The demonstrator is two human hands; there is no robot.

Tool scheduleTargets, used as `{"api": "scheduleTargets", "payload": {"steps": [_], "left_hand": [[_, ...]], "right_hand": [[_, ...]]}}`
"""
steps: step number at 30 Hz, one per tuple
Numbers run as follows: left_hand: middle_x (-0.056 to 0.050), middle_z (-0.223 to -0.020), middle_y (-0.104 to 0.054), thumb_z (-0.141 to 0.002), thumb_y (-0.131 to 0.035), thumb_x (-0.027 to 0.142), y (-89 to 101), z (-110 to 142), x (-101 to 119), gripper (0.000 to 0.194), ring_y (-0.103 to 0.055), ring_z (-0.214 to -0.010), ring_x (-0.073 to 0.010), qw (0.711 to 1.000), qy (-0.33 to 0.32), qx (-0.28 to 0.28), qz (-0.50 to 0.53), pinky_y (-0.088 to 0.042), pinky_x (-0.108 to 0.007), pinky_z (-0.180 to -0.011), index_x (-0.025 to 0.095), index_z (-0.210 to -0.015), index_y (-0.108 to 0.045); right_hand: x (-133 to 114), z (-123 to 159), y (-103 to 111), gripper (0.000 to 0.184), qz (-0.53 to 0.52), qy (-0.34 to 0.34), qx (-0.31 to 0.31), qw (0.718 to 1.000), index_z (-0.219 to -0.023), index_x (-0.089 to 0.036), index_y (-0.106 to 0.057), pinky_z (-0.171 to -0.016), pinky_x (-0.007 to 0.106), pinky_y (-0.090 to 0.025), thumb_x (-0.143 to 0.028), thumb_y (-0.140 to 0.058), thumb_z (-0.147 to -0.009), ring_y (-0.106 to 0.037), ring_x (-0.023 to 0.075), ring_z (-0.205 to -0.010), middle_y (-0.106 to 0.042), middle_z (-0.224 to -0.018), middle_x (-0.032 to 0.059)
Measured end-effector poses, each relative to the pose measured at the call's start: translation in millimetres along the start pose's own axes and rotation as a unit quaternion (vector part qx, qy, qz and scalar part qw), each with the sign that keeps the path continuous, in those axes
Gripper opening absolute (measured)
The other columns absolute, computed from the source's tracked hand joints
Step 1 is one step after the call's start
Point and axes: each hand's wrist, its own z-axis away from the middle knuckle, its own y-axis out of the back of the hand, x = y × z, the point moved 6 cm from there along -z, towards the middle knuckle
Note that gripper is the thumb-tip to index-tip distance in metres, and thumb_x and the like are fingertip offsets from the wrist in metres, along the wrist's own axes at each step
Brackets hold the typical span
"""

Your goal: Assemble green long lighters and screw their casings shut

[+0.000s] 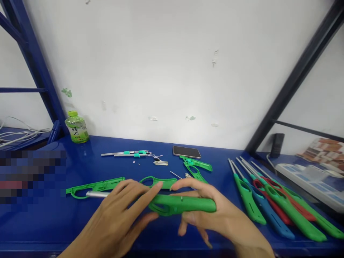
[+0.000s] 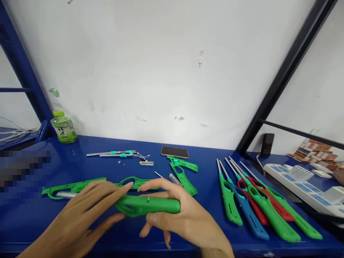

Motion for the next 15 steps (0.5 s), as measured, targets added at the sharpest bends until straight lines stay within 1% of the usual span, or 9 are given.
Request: {"api": "scheduleTargets", "payload": {"steps": [1,2,5,8,11,15], "left_hand": [[-0.003,-0.110,-0.079,-0.115,-0.052,0.028,-0.8,1,-2,0.031,-0.073,-0.098,-0.0168,1.000,0.002,0.004,0.001,-0.053,-0.032,-0.101,0.021,-0.143,-0.064],[-0.001,-0.104,-0.079,-0.116,-0.050,0.029,-1.2,1,-4,0.029,-0.074,-0.091,-0.0147,1.000,0.007,0.011,-0.002,-0.054,-0.030,-0.095,0.022,-0.139,-0.066],[0.000,-0.105,-0.080,-0.116,-0.051,0.032,-1.5,3,-10,0.026,-0.076,-0.088,-0.0125,0.999,0.020,0.021,-0.024,-0.055,-0.024,-0.086,0.024,-0.135,-0.067],[0.000,-0.107,-0.081,-0.116,-0.050,0.035,-0.9,4,-16,0.027,-0.078,-0.087,-0.0132,0.999,0.032,0.018,-0.036,-0.056,-0.024,-0.079,0.025,-0.135,-0.065],[-0.001,-0.108,-0.081,-0.116,-0.047,0.037,0.4,4,-20,0.028,-0.078,-0.087,-0.0156,0.999,0.037,0.018,-0.034,-0.057,-0.024,-0.076,0.026,-0.137,-0.062],[-0.001,-0.107,-0.081,-0.116,-0.047,0.037,1.7,3,-23,0.027,-0.079,-0.089,-0.0168,0.998,0.042,0.017,-0.035,-0.059,-0.024,-0.078,0.028,-0.136,-0.062]], "right_hand": [[0,-1,1,0.052,0.014,0.000,0.007,1.000,-0.134,-0.023,-0.069,-0.051,0.017,-0.053,-0.039,-0.089,-0.089,-0.078,0.0186,-0.080,-0.080,-0.096,0.0061],[-1,-1,3,0.048,0.035,-0.001,0.023,0.999,-0.130,-0.022,-0.073,-0.054,0.018,-0.055,-0.040,-0.090,-0.089,-0.077,0.0175,-0.078,-0.080,-0.093,0.0055],[-6,1,12,0.039,0.111,0.009,0.104,0.988,-0.120,-0.023,-0.083,-0.060,0.020,-0.058,-0.044,-0.090,-0.088,-0.070,0.0118,-0.067,-0.081,-0.089,0.0047],[-14,3,14,0.032,0.131,0.053,0.161,0.977,-0.114,-0.027,-0.087,-0.062,0.020,-0.059,-0.045,-0.089,-0.088,-0.074,0.0144,-0.072,-0.081,-0.086,0.0031],[-17,2,9,0.025,0.118,0.086,0.172,0.974,-0.111,-0.028,-0.088,-0.059,0.019,-0.057,-0.042,-0.088,-0.090,-0.076,0.0151,-0.071,-0.081,-0.076,0.0009],[-18,1,6,0.029,0.150,0.089,0.178,0.968,-0.113,-0.029,-0.089,-0.058,0.022,-0.055,-0.044,-0.088,-0.088,-0.070,0.0136,-0.062,-0.083,-0.078,0.0011]]}}
